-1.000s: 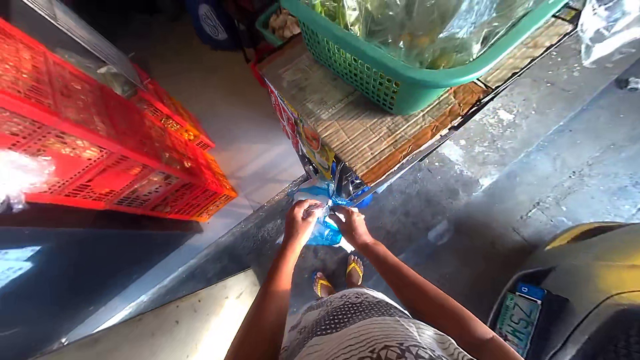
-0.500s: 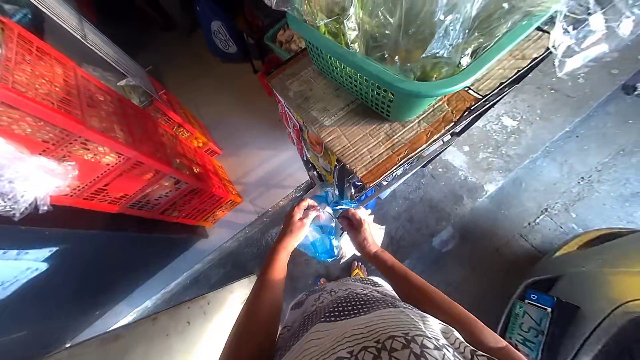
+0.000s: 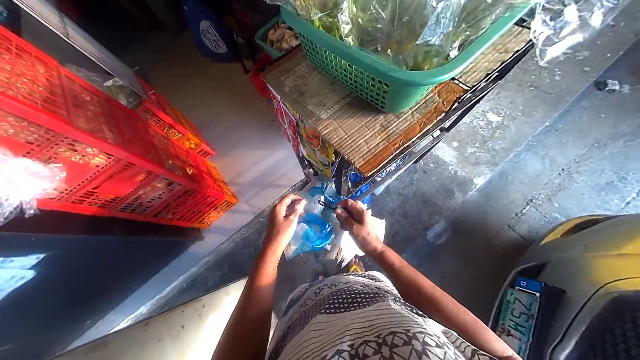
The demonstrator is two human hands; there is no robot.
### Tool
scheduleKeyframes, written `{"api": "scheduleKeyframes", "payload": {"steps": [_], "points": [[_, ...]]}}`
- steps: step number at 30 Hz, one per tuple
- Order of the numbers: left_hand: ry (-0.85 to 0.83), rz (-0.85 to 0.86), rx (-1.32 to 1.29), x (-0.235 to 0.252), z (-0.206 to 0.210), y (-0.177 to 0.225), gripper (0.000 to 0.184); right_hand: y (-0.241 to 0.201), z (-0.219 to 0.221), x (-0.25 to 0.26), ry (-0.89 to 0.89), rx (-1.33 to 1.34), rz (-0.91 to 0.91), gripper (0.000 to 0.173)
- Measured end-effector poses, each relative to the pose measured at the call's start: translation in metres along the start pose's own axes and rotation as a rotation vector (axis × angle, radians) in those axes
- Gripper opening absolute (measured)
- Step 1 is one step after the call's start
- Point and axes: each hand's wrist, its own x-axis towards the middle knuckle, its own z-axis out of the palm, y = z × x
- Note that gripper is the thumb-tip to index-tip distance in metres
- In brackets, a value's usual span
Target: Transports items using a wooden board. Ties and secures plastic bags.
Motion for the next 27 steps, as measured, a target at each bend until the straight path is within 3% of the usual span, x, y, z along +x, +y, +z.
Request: {"api": "scheduleKeyframes", "payload": {"steps": [4, 9, 13, 18, 21, 25, 27], "points": [[-0.011, -0.045, 0.067, -0.011, -0.007, -0.024, 0.02, -0.004, 0.001, 0.001, -0.07, 0.048, 0.006, 0.015], [-0.056, -0.015, -0.06, -0.017, -0.009, -0.021, 0.018, -0.008, 0.001, 0.001, -0.074, 0.205, 0.112, 0.016], [-0.089, -0.015, -0.086, -0.008, -0.006, -0.007, 0.014, -0.009, 0.005, 0.006, -0.06, 0.285, 0.161, 0.017], [-0.2, 0.072, -0.148, 0.013, 0.006, -0.021, 0.014, -0.017, 0.01, 0.013, -0.071, 0.28, 0.233, 0.022], [-0.264, 0.032, -0.191, 0.02, 0.011, -0.022, 0.018, -0.018, 0.012, 0.014, -0.063, 0.302, 0.223, 0.017], [-0.187, 0.044, -0.235, 0.018, 0.014, -0.016, 0.014, -0.018, 0.008, 0.014, -0.02, 0.289, 0.226, 0.031], [-0.144, 0.045, -0.225, 0.018, 0.014, -0.008, 0.011, -0.017, 0.006, 0.012, 0.015, 0.189, 0.216, 0.022]]}}
